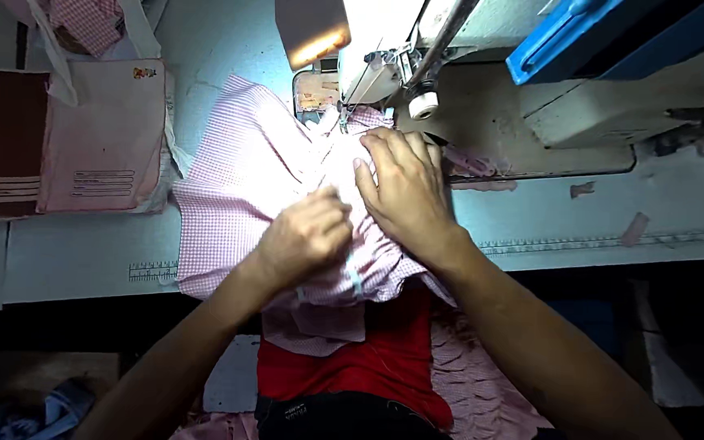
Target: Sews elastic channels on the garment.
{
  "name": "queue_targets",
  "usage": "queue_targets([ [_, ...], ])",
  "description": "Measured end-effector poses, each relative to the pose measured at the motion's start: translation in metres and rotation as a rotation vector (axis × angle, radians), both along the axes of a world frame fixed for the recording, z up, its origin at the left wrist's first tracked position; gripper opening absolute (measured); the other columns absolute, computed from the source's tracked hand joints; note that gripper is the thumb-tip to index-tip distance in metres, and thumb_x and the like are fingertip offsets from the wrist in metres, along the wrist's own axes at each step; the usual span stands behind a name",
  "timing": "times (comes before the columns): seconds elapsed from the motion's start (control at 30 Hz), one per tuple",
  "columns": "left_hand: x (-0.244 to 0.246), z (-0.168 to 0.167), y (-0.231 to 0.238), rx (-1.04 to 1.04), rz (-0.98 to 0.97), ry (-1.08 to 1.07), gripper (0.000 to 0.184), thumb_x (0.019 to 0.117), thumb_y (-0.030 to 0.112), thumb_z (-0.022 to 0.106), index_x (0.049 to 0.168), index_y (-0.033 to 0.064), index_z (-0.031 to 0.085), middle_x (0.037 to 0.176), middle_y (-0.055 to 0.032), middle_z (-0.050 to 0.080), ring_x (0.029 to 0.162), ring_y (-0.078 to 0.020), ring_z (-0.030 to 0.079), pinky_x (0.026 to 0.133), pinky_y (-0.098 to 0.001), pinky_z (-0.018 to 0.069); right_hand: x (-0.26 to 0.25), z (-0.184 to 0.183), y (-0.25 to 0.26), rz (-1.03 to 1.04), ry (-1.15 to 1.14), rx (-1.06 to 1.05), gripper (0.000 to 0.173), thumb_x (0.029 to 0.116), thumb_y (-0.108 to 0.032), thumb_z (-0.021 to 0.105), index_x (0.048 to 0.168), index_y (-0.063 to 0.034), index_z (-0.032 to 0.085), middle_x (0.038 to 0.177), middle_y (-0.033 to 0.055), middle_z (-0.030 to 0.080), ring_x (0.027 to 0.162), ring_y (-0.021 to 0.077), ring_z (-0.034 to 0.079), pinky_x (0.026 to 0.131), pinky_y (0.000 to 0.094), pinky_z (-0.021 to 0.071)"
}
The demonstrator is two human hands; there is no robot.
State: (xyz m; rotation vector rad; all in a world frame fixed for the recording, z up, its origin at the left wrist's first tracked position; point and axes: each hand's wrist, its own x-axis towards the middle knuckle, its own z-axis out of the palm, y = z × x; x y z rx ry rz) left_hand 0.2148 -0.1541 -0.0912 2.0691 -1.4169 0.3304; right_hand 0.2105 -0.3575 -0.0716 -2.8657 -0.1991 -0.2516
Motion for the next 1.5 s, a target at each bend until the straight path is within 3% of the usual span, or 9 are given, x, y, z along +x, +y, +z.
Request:
queue_targets([
  [0.13, -0.029, -0.002, 0.010, -0.046, 0.037, 0.070, 0.018, 0.0990, 0.010, 0.064, 0.095, -0.0009, 0.077, 0.098, -0.0138, 0.077, 0.107, -0.0260, 0.074, 0.103, -0.0410, 0.0566, -0.011, 0.001, -0.001, 0.038, 0.021, 0.025, 0.042, 0.1049, -0.022, 0.046, 0.140, -0.0029, 0.060, 0.147, 0.0143, 0.056, 0.125, 0.0371, 0.056, 0.095, 0.0575, 0.0442],
  [0.57, -0.003, 0.003, 0.003, 0.072, 0.078, 0.178, 0.024, 0.1018, 0.023, 0.064, 0.108, 0.0052, 0.079, 0.119, -0.0112, 0.076, 0.123, -0.0235, 0.068, 0.113, -0.0422, 0.0493, 0.017, -0.007, -0.008, 0.023, -0.012, -0.032, 0.042, 0.1044, -0.013, 0.039, 0.140, -0.0084, 0.061, 0.146, 0.0089, 0.060, 0.127, 0.0338, 0.056, 0.098, 0.0526, 0.0420],
  [0.77, 0.006, 0.006, -0.002, 0.107, 0.084, 0.158, 0.025, 0.1019, 0.024, 0.064, 0.111, 0.0062, 0.079, 0.120, -0.0101, 0.075, 0.124, -0.0235, 0.067, 0.114, -0.0403, 0.0486, 0.025, -0.008, -0.017, 0.115, -0.113, -0.015, 0.028, 0.1022, -0.004, 0.045, 0.118, -0.0078, 0.068, 0.130, 0.0135, 0.066, 0.117, 0.0347, 0.062, 0.094, 0.0516, 0.0455],
  [0.87, 0.007, 0.006, -0.005, 0.112, 0.089, 0.141, 0.025, 0.1024, 0.024, 0.063, 0.110, 0.0067, 0.079, 0.119, -0.0097, 0.076, 0.123, -0.0227, 0.068, 0.113, -0.0403, 0.0493, 0.025, -0.011, -0.021, 0.118, -0.153, -0.043, 0.027, 0.1054, -0.011, 0.044, 0.112, -0.0065, 0.070, 0.120, 0.0134, 0.070, 0.112, 0.0343, 0.063, 0.095, 0.0507, 0.0452],
  [1.0, 0.008, 0.008, -0.006, 0.105, 0.082, 0.151, 0.023, 0.1012, 0.022, 0.064, 0.107, 0.0067, 0.080, 0.116, -0.0099, 0.076, 0.121, -0.0226, 0.069, 0.111, -0.0391, 0.0506, 0.019, -0.006, -0.020, 0.087, -0.106, -0.035, 0.042, 0.1036, -0.034, 0.044, 0.125, -0.0075, 0.069, 0.132, 0.0127, 0.067, 0.124, 0.0321, 0.060, 0.105, 0.0505, 0.0419],
  [1.17, 0.005, 0.011, -0.007, 0.134, 0.114, 0.147, 0.028, 0.1017, 0.028, 0.063, 0.109, 0.0063, 0.079, 0.119, -0.0104, 0.076, 0.123, -0.0228, 0.068, 0.111, -0.0381, 0.0509, 0.019, -0.005, -0.025, 0.162, -0.127, 0.031, 0.028, 0.1045, -0.012, 0.046, 0.115, -0.0115, 0.071, 0.124, 0.0110, 0.069, 0.122, 0.0334, 0.059, 0.101, 0.0499, 0.0422],
  [1.33, 0.004, 0.011, -0.008, 0.139, 0.117, 0.128, 0.028, 0.1018, 0.028, 0.063, 0.109, 0.0066, 0.080, 0.118, -0.0101, 0.076, 0.122, -0.0228, 0.068, 0.113, -0.0400, 0.0494, 0.016, -0.001, -0.026, 0.088, -0.047, -0.035, 0.040, 0.1033, -0.036, 0.045, 0.126, -0.0145, 0.070, 0.134, 0.0089, 0.066, 0.131, 0.0342, 0.053, 0.104, 0.0547, 0.0388],
  [1.43, 0.004, 0.012, -0.010, 0.139, 0.117, 0.130, 0.025, 0.1014, 0.023, 0.062, 0.107, 0.0069, 0.080, 0.117, -0.0097, 0.076, 0.121, -0.0228, 0.069, 0.111, -0.0397, 0.0508, 0.014, 0.002, -0.026, 0.132, -0.080, -0.019, 0.036, 0.1040, -0.018, 0.045, 0.132, -0.0184, 0.067, 0.137, 0.0102, 0.063, 0.130, 0.0358, 0.054, 0.104, 0.0551, 0.0395],
  [1.5, 0.004, 0.014, -0.011, 0.147, 0.118, 0.143, 0.025, 0.1017, 0.024, 0.062, 0.106, 0.0069, 0.080, 0.117, -0.0093, 0.076, 0.120, -0.0225, 0.069, 0.111, -0.0391, 0.0511, 0.014, 0.003, -0.026, 0.182, -0.087, -0.023, 0.031, 0.1051, -0.011, 0.044, 0.120, -0.0160, 0.070, 0.123, 0.0115, 0.067, 0.121, 0.0371, 0.056, 0.100, 0.0561, 0.0380],
])
